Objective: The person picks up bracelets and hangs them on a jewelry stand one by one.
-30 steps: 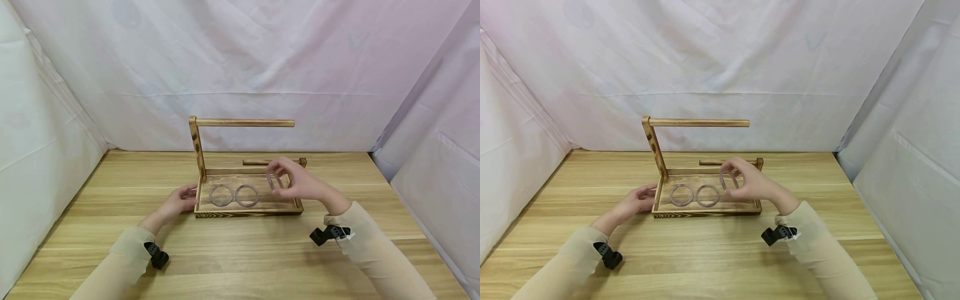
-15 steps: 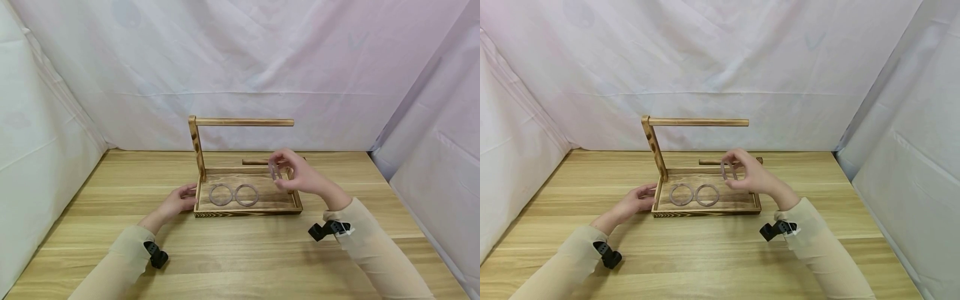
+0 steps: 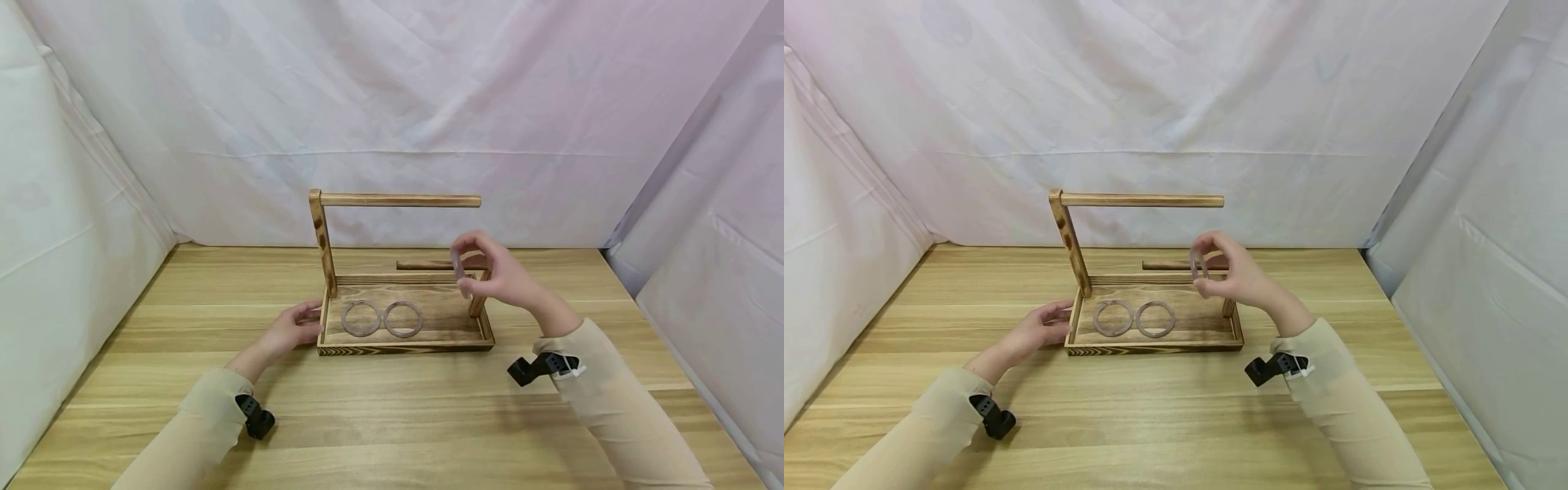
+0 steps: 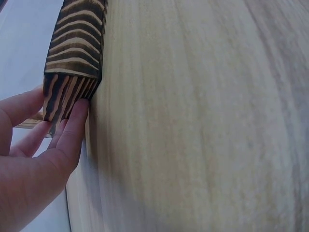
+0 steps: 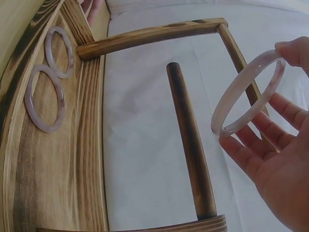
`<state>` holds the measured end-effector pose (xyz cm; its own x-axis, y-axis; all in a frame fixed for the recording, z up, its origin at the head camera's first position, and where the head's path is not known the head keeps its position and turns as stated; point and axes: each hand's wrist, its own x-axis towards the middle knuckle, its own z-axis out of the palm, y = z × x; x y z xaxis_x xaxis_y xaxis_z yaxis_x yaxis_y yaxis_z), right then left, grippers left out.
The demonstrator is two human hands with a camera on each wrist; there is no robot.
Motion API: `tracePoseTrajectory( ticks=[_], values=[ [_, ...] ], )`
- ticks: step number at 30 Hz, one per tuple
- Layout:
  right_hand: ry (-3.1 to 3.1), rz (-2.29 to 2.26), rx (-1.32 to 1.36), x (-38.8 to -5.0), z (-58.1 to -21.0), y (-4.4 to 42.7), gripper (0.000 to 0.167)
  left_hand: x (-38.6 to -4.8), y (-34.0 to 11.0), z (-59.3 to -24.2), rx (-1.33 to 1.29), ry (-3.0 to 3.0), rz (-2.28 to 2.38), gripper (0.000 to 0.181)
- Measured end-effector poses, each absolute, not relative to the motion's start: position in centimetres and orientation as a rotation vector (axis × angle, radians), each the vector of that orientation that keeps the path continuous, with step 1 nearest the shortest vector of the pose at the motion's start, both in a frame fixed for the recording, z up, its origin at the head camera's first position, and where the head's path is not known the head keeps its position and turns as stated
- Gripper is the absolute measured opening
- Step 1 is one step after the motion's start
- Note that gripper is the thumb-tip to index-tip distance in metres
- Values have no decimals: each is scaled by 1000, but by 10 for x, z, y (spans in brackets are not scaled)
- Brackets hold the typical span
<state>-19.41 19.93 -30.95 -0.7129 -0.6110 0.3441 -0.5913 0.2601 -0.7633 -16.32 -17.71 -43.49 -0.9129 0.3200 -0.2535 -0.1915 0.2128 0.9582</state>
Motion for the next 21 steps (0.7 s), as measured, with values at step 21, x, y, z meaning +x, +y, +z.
tracePoseTrajectory(
  ticks=[21],
  values=[
    [2471, -1689, -950, -203, -303, 217, 45, -162, -176, -432, 105, 2105, 1739, 60]
  ],
)
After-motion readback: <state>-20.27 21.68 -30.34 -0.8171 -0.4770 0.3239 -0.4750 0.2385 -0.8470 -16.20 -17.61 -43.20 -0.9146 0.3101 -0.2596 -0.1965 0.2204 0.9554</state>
